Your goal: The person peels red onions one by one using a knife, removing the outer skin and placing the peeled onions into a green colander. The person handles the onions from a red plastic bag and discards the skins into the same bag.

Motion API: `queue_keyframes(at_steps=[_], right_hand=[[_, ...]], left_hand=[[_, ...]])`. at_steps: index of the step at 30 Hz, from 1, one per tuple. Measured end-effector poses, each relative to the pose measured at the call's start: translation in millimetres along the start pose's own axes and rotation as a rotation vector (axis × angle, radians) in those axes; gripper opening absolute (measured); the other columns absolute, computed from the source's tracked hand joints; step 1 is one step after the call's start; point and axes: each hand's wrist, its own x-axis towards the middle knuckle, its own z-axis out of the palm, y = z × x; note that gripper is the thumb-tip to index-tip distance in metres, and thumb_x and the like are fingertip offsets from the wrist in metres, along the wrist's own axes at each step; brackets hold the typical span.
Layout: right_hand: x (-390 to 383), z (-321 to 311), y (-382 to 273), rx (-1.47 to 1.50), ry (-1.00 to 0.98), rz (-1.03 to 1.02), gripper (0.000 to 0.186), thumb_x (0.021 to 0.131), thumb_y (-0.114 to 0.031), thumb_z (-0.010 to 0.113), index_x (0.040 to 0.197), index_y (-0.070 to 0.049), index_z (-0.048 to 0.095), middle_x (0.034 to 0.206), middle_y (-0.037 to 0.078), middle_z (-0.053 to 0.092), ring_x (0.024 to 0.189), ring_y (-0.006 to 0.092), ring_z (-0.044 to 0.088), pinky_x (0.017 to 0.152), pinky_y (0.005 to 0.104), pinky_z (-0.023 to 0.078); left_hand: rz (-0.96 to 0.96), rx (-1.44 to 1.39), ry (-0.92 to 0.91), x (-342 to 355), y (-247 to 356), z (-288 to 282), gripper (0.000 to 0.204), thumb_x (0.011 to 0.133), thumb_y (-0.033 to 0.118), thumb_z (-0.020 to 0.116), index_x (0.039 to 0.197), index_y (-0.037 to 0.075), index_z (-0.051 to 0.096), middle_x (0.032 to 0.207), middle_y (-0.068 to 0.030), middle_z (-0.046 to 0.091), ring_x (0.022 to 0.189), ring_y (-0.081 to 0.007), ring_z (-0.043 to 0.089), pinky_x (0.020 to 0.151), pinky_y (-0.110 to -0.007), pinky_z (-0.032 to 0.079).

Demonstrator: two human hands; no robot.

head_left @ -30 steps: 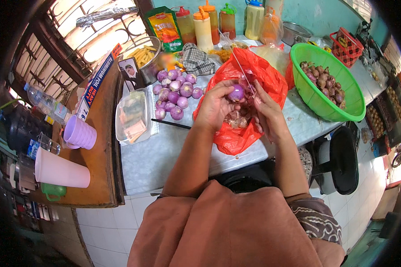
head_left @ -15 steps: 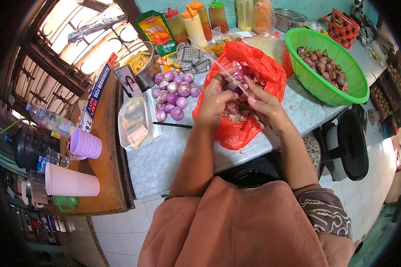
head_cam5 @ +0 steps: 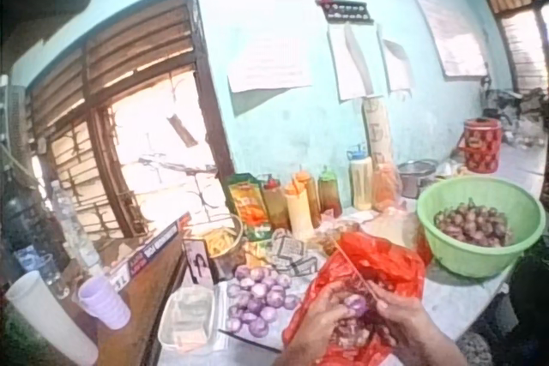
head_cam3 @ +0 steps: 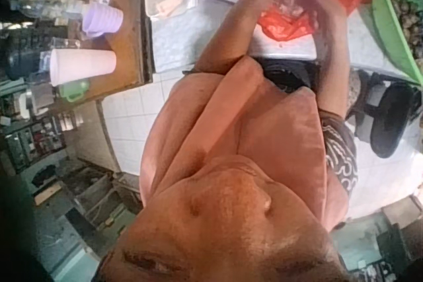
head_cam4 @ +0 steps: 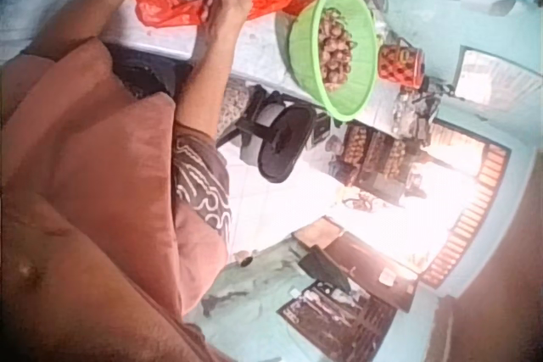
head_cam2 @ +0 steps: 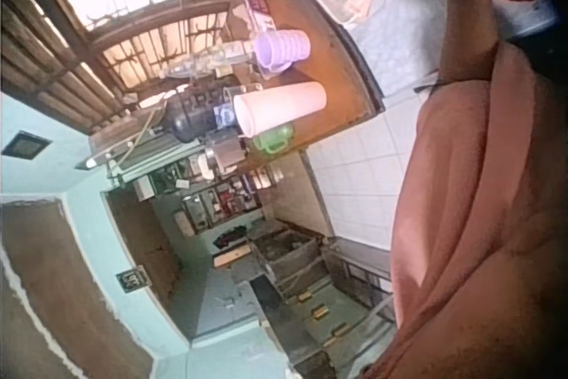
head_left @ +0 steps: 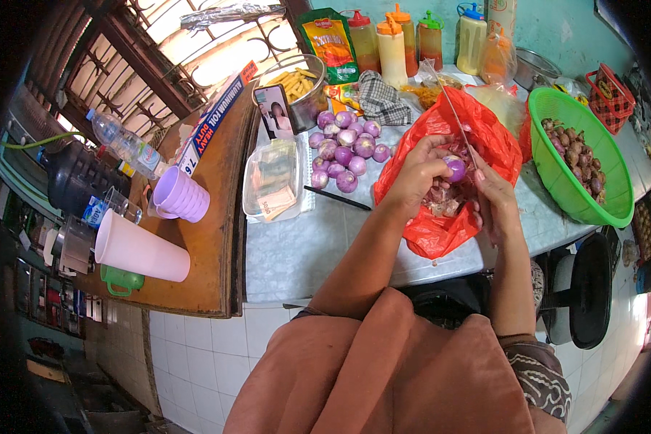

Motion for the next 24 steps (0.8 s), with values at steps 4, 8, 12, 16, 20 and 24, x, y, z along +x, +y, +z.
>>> queue_keyframes(at_steps=[4,8,12,16,20,24], right_hand=[[3.7,-1.8,1.3,0.011,0.026,-0.01,0.049,0.088,-0.026,0.05,0.133,-0.009,0.038,0.072,-0.002,0.053,0.042,0.0047,0.036,0.033,0.0183,0.028],[1.5,-2.1,-1.9,-0.002,0.07,-0.012,0.05,0.088,-0.027,0.05,0.133,-0.01,0.038,0.069,-0.002,0.052,0.041,0.0049,0.036,0.033,0.0186,0.027],[1.3,0.2,-1.1,0.033,0.144,-0.017,0.05,0.088,-0.029,0.05,0.133,-0.01,0.038,0.065,-0.003,0.051,0.04,0.0049,0.035,0.033,0.0187,0.025],[6.9,-11.1,8.9,0.064,0.097,0.005,0.061,0.086,-0.027,0.053,0.137,-0.006,0.026,0.07,-0.001,0.051,0.042,0.006,0.038,0.034,0.0192,0.027],[5.1,-11.0,10.9,0.109,0.046,0.0,0.068,0.086,-0.026,0.054,0.139,-0.003,0.017,0.078,0.001,0.051,0.044,0.0067,0.04,0.033,0.02,0.029],[-0.8,-4.3,8.9,0.124,-0.011,-0.016,0.072,0.086,-0.024,0.053,0.14,-0.004,0.011,0.075,0.001,0.049,0.044,0.0062,0.04,0.034,0.0196,0.031]], left_hand=[[-0.054,-0.041,0.009,3.4,-3.1,-3.2,0.045,0.074,0.007,0.046,0.119,0.004,0.042,0.106,-0.0133,0.057,0.085,-0.0189,0.058,0.066,-0.028,0.048],[-0.089,-0.249,-0.082,4.9,-3.2,-7.9,0.043,0.078,0.012,0.042,0.12,0.003,0.042,0.109,-0.0176,0.057,0.079,-0.023,0.061,0.064,-0.031,0.049],[-0.083,-0.318,-0.123,6.6,-3.1,-4.6,0.041,0.081,0.015,0.041,0.12,0.002,0.043,0.109,-0.0194,0.056,0.079,-0.0242,0.061,0.066,-0.033,0.05],[-0.059,-0.288,-0.08,10.1,-8.8,-8.9,0.04,0.082,0.014,0.041,0.119,0.0,0.044,0.11,-0.0194,0.056,0.088,-0.0248,0.059,0.076,-0.034,0.049],[-0.079,-0.255,-0.083,8.0,-5.6,-7.8,0.04,0.081,0.011,0.041,0.12,0.0,0.043,0.111,-0.0191,0.055,0.089,-0.0256,0.059,0.077,-0.035,0.049],[-0.049,-0.21,-0.089,8.2,-5.8,-6.5,0.042,0.08,0.006,0.04,0.122,-0.001,0.039,0.113,-0.0182,0.053,0.094,-0.0258,0.057,0.082,-0.037,0.046]])
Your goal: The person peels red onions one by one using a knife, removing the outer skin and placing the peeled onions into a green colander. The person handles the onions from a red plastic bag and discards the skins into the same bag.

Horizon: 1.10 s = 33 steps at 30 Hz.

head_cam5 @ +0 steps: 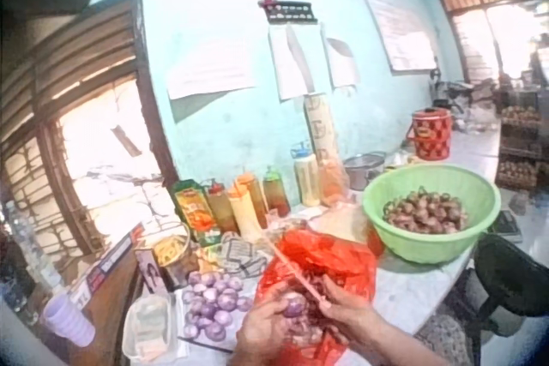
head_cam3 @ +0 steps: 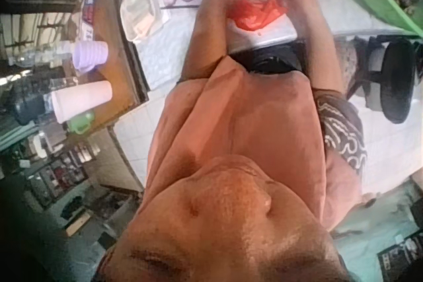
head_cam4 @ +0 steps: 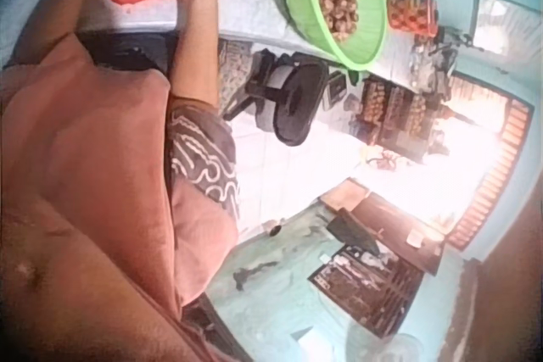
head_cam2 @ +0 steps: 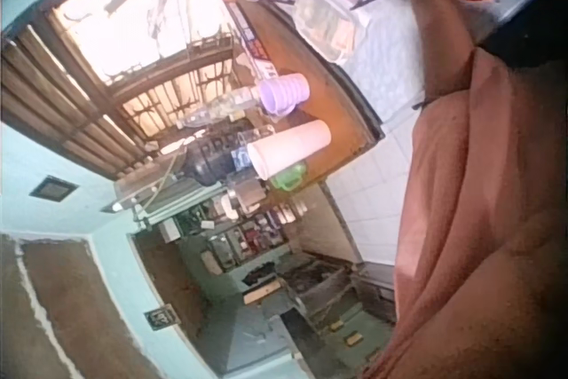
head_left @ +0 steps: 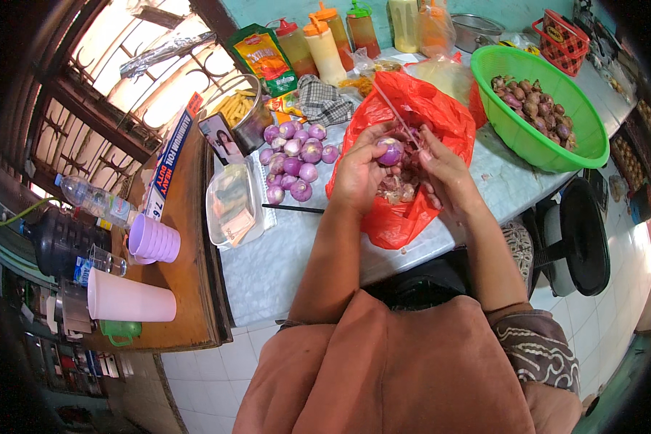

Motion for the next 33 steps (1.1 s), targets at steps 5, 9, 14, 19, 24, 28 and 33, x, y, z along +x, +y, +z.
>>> queue_keyframes(at_steps=[5,9,14,19,24,28,33], right_hand=[[-4.6,0.2,1.2,-0.143,-0.166,-0.021,0.07,0.087,-0.02,0.054,0.14,-0.002,0.012,0.101,0.006,0.052,0.074,0.0095,0.052,0.06,0.021,0.043],[0.7,2.1,13.9,-0.133,-0.184,-0.118,0.068,0.087,-0.019,0.055,0.138,0.003,0.015,0.136,0.011,0.033,0.122,0.0137,0.032,0.101,0.0246,0.023],[-1.9,7.2,10.2,-0.108,-0.167,-0.069,0.064,0.087,-0.016,0.054,0.137,0.003,0.019,0.134,0.008,0.035,0.119,0.0118,0.035,0.099,0.0243,0.026],[11.9,-1.9,30.1,-0.111,-0.137,-0.187,0.06,0.087,-0.016,0.054,0.136,0.002,0.024,0.13,0.008,0.04,0.116,0.0115,0.038,0.098,0.024,0.029],[-3.3,6.5,5.5,-0.045,-0.075,0.227,0.062,0.087,-0.02,0.054,0.136,0.002,0.023,0.13,0.011,0.041,0.118,0.0134,0.039,0.098,0.0243,0.029],[3.6,3.3,22.5,-0.131,-0.13,-0.08,0.064,0.087,-0.021,0.053,0.137,0.003,0.02,0.132,0.012,0.04,0.12,0.0151,0.037,0.099,0.0253,0.027],[2.9,7.2,20.8,-0.17,-0.148,-0.164,0.063,0.087,-0.019,0.053,0.136,0.003,0.022,0.134,0.013,0.037,0.122,0.0157,0.034,0.101,0.0261,0.025]], left_hand=[[0.109,0.001,0.032,-3.3,0.8,11.5,0.046,0.077,-0.005,0.04,0.123,-0.002,0.037,0.115,-0.0181,0.052,0.105,-0.0258,0.052,0.09,-0.037,0.043],[0.095,0.053,0.068,-5.7,2.4,20.2,0.05,0.076,-0.006,0.043,0.125,-0.002,0.035,0.115,-0.016,0.052,0.104,-0.024,0.052,0.089,-0.033,0.044],[0.108,0.079,0.038,-6.1,0.5,14.4,0.051,0.08,-0.005,0.045,0.129,0.003,0.032,0.115,-0.0117,0.049,0.103,-0.0205,0.051,0.088,-0.031,0.044],[0.168,0.178,0.023,-0.4,-2.9,13.2,0.059,0.071,-0.007,0.041,0.128,-0.001,0.031,0.116,-0.0143,0.048,0.104,-0.0241,0.05,0.089,-0.033,0.043],[0.174,0.205,0.041,-2.2,-2.5,14.5,0.061,0.069,-0.008,0.04,0.129,0.0,0.031,0.116,-0.0142,0.047,0.104,-0.0241,0.05,0.091,-0.032,0.041],[0.197,0.206,0.032,-0.6,-4.4,15.5,0.06,0.07,-0.008,0.041,0.129,0.0,0.031,0.116,-0.0133,0.047,0.104,-0.0226,0.05,0.09,-0.031,0.041],[0.205,0.206,0.055,-4.3,-2.5,19.7,0.058,0.073,-0.007,0.042,0.129,-0.001,0.031,0.115,-0.0119,0.047,0.103,-0.0199,0.05,0.089,-0.029,0.041]])
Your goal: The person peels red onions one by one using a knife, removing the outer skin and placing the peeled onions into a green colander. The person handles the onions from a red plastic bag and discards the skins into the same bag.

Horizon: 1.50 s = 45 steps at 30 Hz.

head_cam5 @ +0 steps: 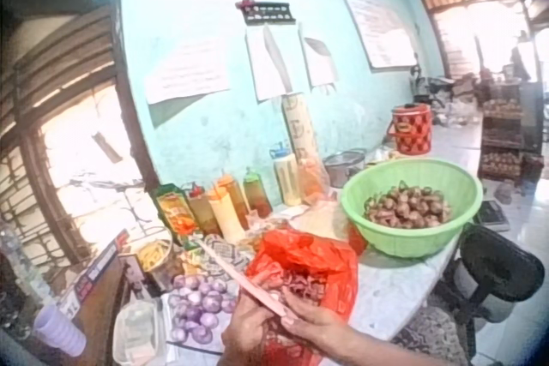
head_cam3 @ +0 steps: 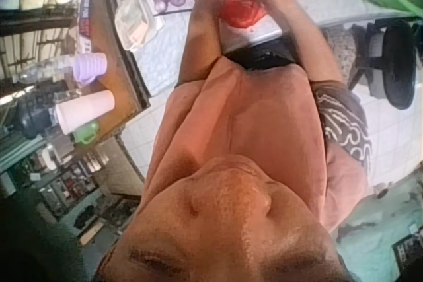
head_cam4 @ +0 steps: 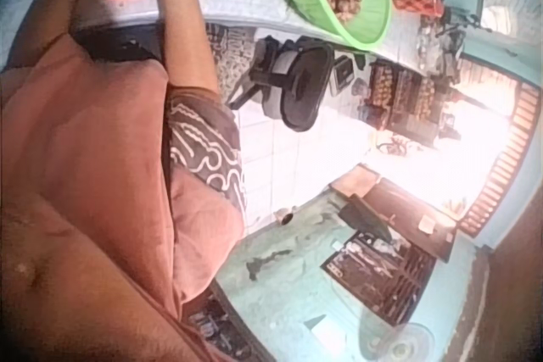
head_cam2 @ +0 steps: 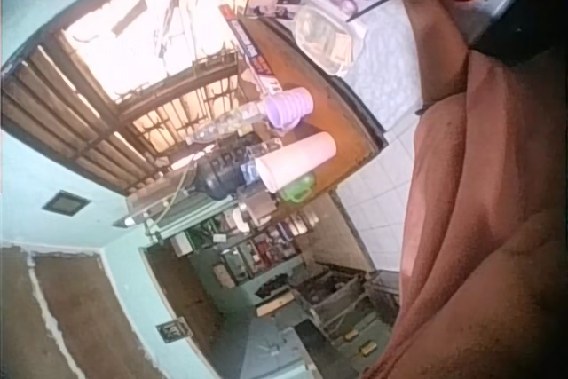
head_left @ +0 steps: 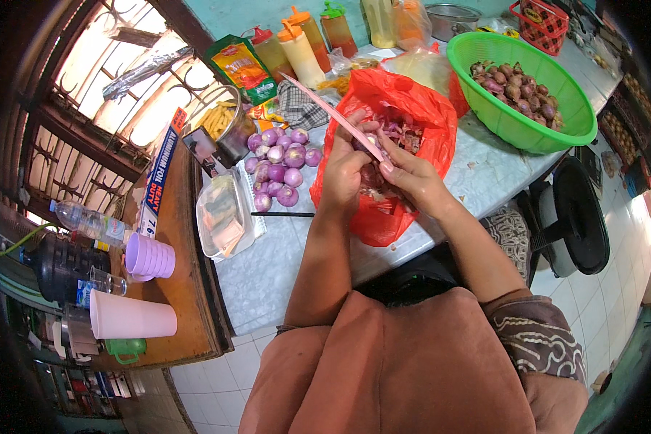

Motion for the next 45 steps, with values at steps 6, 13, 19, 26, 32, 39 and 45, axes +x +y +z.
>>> queue_keyframes(at_steps=[6,13,19,26,32,39,45], right_hand=[[3.0,5.5,11.2,0.003,0.067,-0.11,0.057,0.088,-0.018,0.052,0.136,-0.001,0.027,0.129,0.013,0.041,0.117,0.0145,0.038,0.097,0.0253,0.029],[-6.8,3.9,-28.4,0.276,0.056,0.207,0.049,0.089,-0.026,0.05,0.134,-0.011,0.036,0.069,-0.002,0.046,0.055,0.0054,0.041,0.04,0.019,0.033],[-6.5,1.0,-26.8,0.297,0.048,0.163,0.054,0.089,-0.027,0.05,0.136,-0.009,0.031,0.065,-0.003,0.043,0.049,0.005,0.039,0.035,0.0193,0.03],[-2.6,3.9,-3.9,0.086,0.038,0.104,0.054,0.089,-0.023,0.05,0.137,-0.007,0.029,0.09,-0.001,0.054,0.054,0.0032,0.042,0.038,0.018,0.032],[3.6,2.7,14.1,0.102,0.074,0.062,0.051,0.089,-0.025,0.049,0.136,-0.011,0.033,0.074,-0.002,0.05,0.053,0.0045,0.042,0.037,0.0184,0.031],[-7.4,10.7,-27.0,0.326,0.062,0.223,0.054,0.089,-0.025,0.049,0.137,-0.011,0.03,0.061,-0.004,0.038,0.045,0.0057,0.035,0.035,0.0192,0.028],[-6.6,8.9,-16.7,0.255,0.08,0.211,0.052,0.089,-0.023,0.05,0.136,-0.01,0.032,0.064,-0.005,0.041,0.046,0.005,0.036,0.035,0.0186,0.029]], left_hand=[[0.079,-0.004,-0.002,1.3,-7.7,2.5,0.056,0.074,-0.006,0.04,0.129,-0.001,0.032,0.115,-0.0114,0.047,0.104,-0.0205,0.049,0.091,-0.029,0.04],[0.046,-0.049,-0.004,-1.2,1.2,8.0,0.056,0.072,-0.004,0.038,0.127,-0.003,0.033,0.122,-0.0146,0.042,0.114,-0.0237,0.044,0.098,-0.032,0.035],[0.051,-0.062,-0.005,-0.2,2.0,5.4,0.055,0.072,-0.003,0.038,0.126,-0.004,0.033,0.121,-0.0165,0.042,0.114,-0.0243,0.043,0.098,-0.033,0.035],[0.064,0.056,0.054,0.1,-4.4,0.9,0.054,0.073,-0.005,0.037,0.127,-0.004,0.033,0.12,-0.0159,0.041,0.112,-0.0239,0.043,0.096,-0.032,0.037],[0.063,0.043,0.084,3.7,-10.8,-1.5,0.052,0.073,-0.005,0.037,0.125,-0.004,0.035,0.119,-0.0148,0.043,0.11,-0.0236,0.045,0.096,-0.031,0.037],[0.049,0.006,0.088,6.3,-10.8,-5.2,0.051,0.072,-0.005,0.04,0.123,-0.002,0.038,0.113,-0.0132,0.049,0.102,-0.0223,0.05,0.093,-0.031,0.039],[0.06,0.195,0.065,7.1,-14.3,-9.4,0.057,0.068,-0.005,0.044,0.125,0.0,0.038,0.117,-0.0125,0.049,0.108,-0.0214,0.046,0.094,-0.03,0.036]])
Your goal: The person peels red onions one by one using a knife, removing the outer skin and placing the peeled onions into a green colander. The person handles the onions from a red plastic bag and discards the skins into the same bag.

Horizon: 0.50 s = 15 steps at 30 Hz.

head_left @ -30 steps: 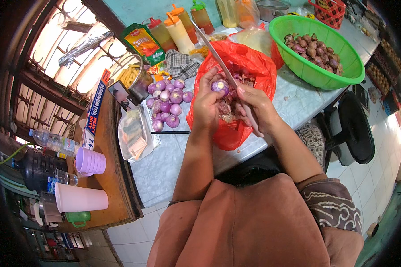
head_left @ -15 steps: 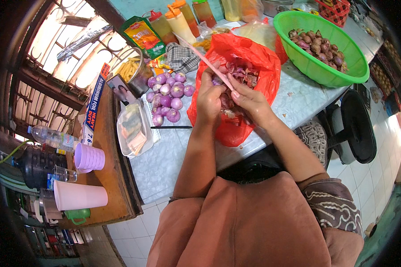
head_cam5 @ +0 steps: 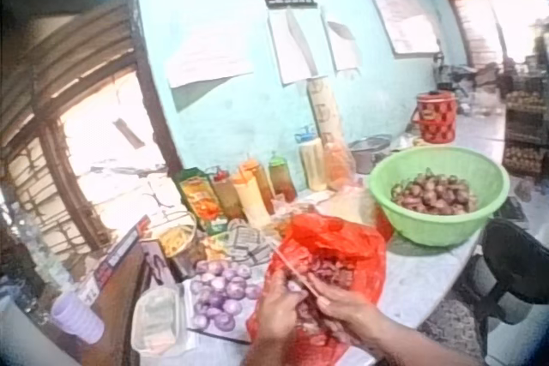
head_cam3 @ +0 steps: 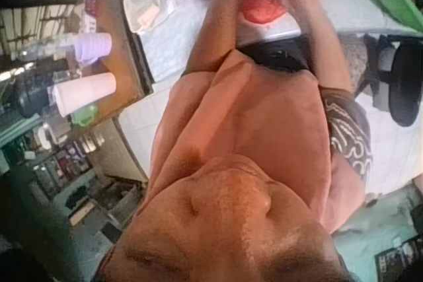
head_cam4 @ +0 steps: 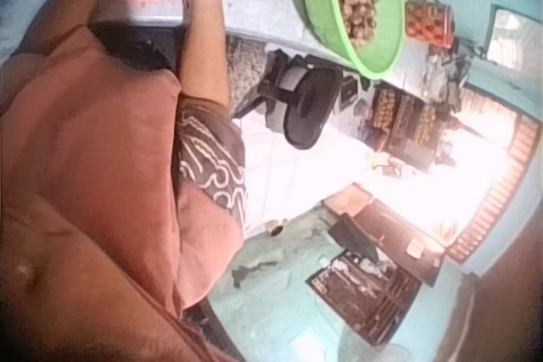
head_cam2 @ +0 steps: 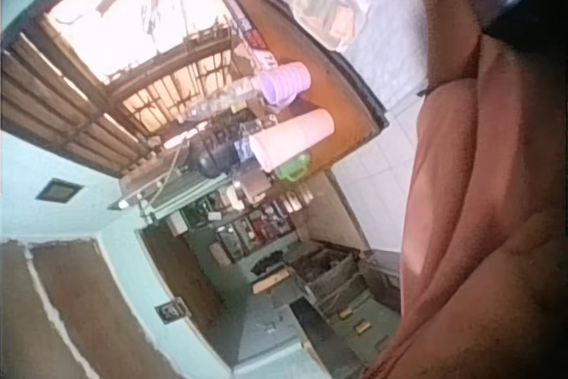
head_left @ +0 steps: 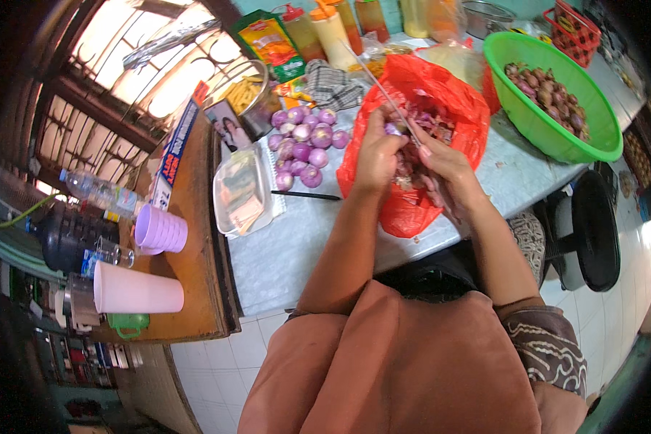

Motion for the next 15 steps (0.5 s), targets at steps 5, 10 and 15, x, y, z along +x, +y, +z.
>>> queue_keyframes(at_steps=[5,10,15], right_hand=[[1.7,3.2,0.7,-0.032,0.028,0.001,0.05,0.088,-0.021,0.051,0.134,-0.01,0.035,0.068,-0.005,0.044,0.045,0.0048,0.037,0.034,0.0193,0.03],[3.6,1.8,1.0,-0.027,0.025,0.007,0.048,0.089,-0.021,0.05,0.133,-0.009,0.036,0.065,-0.005,0.044,0.044,0.0047,0.037,0.034,0.0195,0.03],[6.0,-3.1,3.1,-0.033,0.024,-0.004,0.048,0.088,-0.02,0.051,0.132,-0.008,0.038,0.064,-0.005,0.046,0.041,0.0048,0.036,0.034,0.0192,0.03]], left_hand=[[-0.045,-0.125,0.002,-1.8,0.7,1.6,0.053,0.069,-0.003,0.041,0.122,0.001,0.038,0.114,-0.0095,0.045,0.106,-0.0197,0.045,0.094,-0.029,0.033],[-0.072,-0.174,0.018,-1.9,0.6,1.5,0.051,0.073,-0.003,0.042,0.123,-0.001,0.037,0.118,-0.0127,0.045,0.111,-0.0213,0.044,0.096,-0.03,0.033],[-0.059,-0.083,0.03,-3.5,3.0,4.6,0.047,0.077,-0.003,0.045,0.123,-0.002,0.038,0.121,-0.0152,0.045,0.115,-0.0228,0.043,0.097,-0.032,0.034]])
